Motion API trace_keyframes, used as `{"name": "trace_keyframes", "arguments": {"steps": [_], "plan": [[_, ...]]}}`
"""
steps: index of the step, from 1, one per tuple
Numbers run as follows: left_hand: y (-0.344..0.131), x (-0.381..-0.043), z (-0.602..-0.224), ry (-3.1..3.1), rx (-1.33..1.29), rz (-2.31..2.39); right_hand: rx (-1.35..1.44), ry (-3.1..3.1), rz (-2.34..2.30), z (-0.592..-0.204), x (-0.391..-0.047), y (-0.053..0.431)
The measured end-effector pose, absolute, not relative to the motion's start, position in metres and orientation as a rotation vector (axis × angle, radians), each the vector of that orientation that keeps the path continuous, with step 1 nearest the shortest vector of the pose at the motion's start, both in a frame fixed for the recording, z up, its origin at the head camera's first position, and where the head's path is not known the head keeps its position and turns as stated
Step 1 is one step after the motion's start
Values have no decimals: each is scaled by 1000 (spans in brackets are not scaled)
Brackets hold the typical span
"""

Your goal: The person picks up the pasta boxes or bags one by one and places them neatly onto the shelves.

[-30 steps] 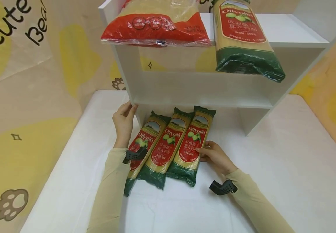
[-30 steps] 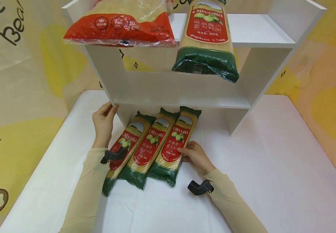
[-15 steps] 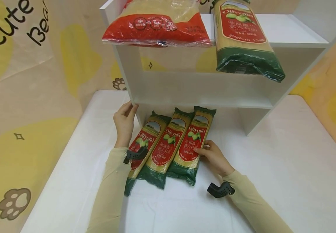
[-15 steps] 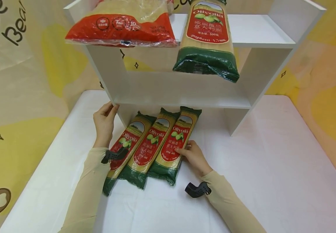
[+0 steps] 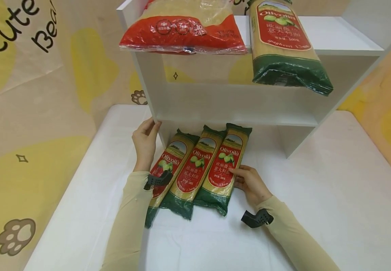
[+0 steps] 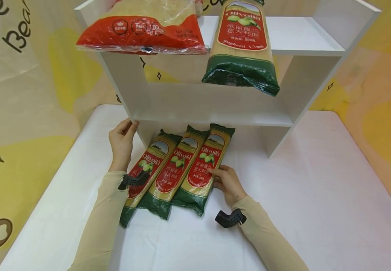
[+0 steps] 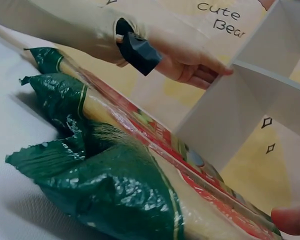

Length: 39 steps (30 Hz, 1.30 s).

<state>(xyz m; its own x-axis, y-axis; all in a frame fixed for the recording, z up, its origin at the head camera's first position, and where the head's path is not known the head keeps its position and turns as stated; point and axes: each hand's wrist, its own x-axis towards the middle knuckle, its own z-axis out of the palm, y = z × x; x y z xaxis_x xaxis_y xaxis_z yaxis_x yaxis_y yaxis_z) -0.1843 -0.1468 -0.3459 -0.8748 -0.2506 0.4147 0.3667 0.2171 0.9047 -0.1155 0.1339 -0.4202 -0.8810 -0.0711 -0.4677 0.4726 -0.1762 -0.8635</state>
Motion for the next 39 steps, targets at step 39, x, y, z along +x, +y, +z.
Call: {"name": "trace_keyframes", "arguments": {"steps": [39], "plan": [[-148, -187, -348, -2011, -99, -1698, 421, 1830, -2084, -424, -98, 120]]}}
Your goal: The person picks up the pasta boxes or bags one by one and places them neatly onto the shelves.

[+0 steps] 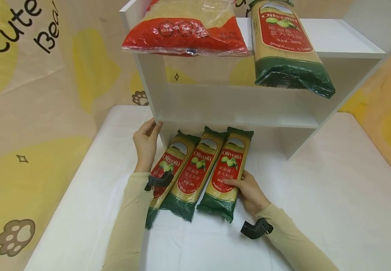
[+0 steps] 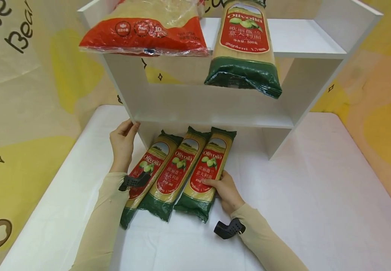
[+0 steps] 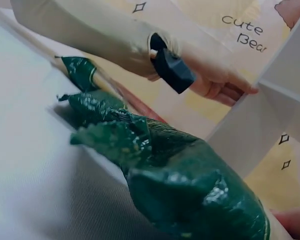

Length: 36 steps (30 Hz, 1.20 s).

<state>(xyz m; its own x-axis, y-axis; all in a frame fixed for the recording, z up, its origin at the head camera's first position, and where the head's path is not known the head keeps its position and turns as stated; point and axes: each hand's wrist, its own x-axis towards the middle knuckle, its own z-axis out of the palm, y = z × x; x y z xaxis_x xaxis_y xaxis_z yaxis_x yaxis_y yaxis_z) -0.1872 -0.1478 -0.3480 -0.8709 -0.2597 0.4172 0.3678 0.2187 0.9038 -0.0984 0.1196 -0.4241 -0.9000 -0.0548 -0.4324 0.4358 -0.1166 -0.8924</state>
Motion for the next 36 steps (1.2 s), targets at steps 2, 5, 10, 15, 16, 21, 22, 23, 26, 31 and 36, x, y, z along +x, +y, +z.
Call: {"name": "trace_keyframes", "arguments": {"steps": [2, 5, 10, 15, 16, 21, 22, 23, 26, 31, 36], "plan": [[-148, -187, -348, -2015, -99, -1696, 419, 1835, -2076, -421, -96, 121], [-148, -187, -348, -2019, -99, -1699, 417, 1837, -2065, -416, -92, 123], [-149, -186, -348, -2018, -100, -1705, 414, 1846, -2042, -408, -85, 126], [-149, -186, -348, -2016, -106, -1710, 399, 1837, -2031, -400, -76, 132], [-149, -186, -348, -2014, -109, -1715, 396, 1833, -2029, -399, -73, 133], [-150, -186, -348, -2004, -121, -1730, 378, 1819, -1997, -394, -62, 139], [-150, -187, -348, -2004, -120, -1730, 372, 1817, -1992, -393, -60, 141], [-150, -187, -348, -2005, -119, -1728, 366, 1811, -1990, -392, -58, 142], [-150, -186, -347, -2009, -114, -1723, 354, 1801, -1979, -389, -52, 146], [-150, -186, -346, -2011, -113, -1727, 338, 1788, -1964, -384, -42, 152], [-150, -185, -346, -2010, -106, -1731, 289, 1744, -1960, -381, -33, 161]]}}
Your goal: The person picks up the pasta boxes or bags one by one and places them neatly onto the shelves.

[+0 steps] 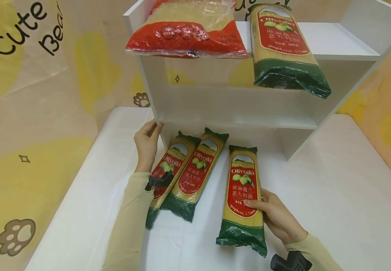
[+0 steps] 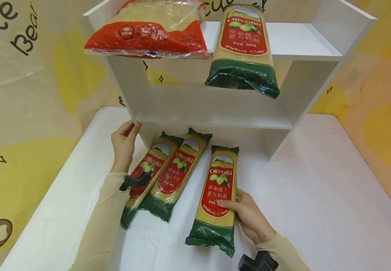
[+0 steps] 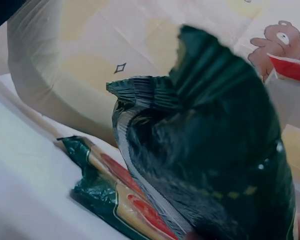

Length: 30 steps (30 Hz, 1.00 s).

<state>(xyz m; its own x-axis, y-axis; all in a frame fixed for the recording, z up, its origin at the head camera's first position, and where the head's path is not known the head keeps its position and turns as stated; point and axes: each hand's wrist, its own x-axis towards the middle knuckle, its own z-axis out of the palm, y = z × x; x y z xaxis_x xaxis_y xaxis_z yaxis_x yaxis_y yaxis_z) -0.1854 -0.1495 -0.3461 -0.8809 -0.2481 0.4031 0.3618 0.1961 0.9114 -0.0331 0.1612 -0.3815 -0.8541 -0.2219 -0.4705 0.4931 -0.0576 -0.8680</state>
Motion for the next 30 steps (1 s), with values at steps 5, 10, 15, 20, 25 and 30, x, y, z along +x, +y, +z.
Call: {"name": "trace_keyframes", "arguments": {"steps": [5, 10, 15, 20, 25, 30], "plan": [[-149, -186, -346, -2011, -114, -1726, 236, 1715, -1961, -378, -25, 170], [-149, -186, -346, -2019, -113, -1713, 179, 1705, -1970, -369, -17, 180], [-149, -185, -346, -2028, -102, -1697, 92, 1654, -2013, -359, -9, 191], [-149, -185, -346, -2021, -101, -1698, 1, 1598, -2094, -353, -2, 201], [-150, -184, -346, -2008, -113, -1715, -63, 1554, -2163, -347, 6, 213], [-149, -184, -346, -2012, -119, -1703, -68, 1490, -2204, -341, 14, 226]]}}
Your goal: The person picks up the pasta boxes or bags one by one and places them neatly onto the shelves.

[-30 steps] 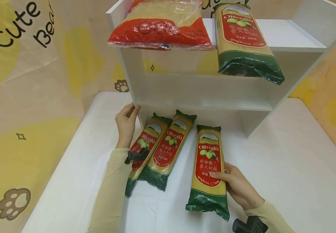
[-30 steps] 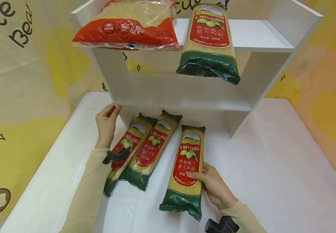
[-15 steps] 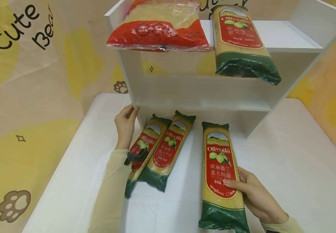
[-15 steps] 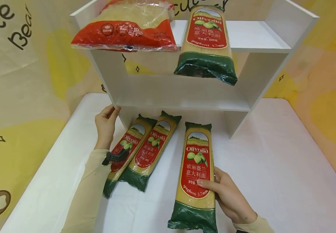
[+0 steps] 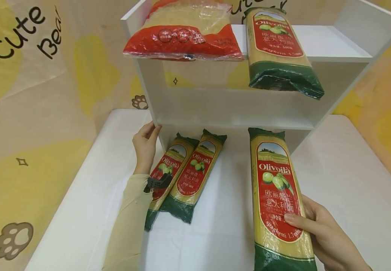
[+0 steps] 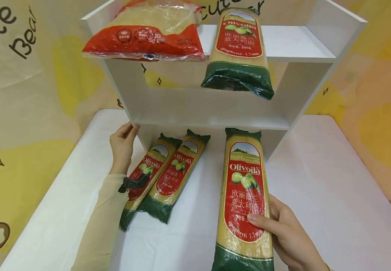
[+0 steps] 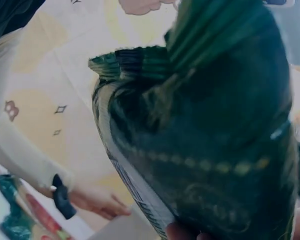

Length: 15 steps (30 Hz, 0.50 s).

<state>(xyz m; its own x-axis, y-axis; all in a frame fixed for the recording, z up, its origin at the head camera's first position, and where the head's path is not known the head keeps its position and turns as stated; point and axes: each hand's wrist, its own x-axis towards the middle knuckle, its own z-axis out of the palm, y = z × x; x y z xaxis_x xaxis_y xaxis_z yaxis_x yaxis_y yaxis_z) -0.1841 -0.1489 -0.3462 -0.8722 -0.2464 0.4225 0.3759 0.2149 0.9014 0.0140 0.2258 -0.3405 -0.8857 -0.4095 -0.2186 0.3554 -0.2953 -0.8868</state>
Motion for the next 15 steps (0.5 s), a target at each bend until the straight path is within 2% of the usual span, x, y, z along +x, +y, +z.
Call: {"name": "trace_keyframes", "arguments": {"steps": [6, 15], "plan": [[-149, -184, -346, -2007, -121, -1702, -125, 1347, -2236, -337, 20, 240], [-149, -184, -345, -2012, -89, -1706, -58, 1375, -2212, -323, 26, 259]]}}
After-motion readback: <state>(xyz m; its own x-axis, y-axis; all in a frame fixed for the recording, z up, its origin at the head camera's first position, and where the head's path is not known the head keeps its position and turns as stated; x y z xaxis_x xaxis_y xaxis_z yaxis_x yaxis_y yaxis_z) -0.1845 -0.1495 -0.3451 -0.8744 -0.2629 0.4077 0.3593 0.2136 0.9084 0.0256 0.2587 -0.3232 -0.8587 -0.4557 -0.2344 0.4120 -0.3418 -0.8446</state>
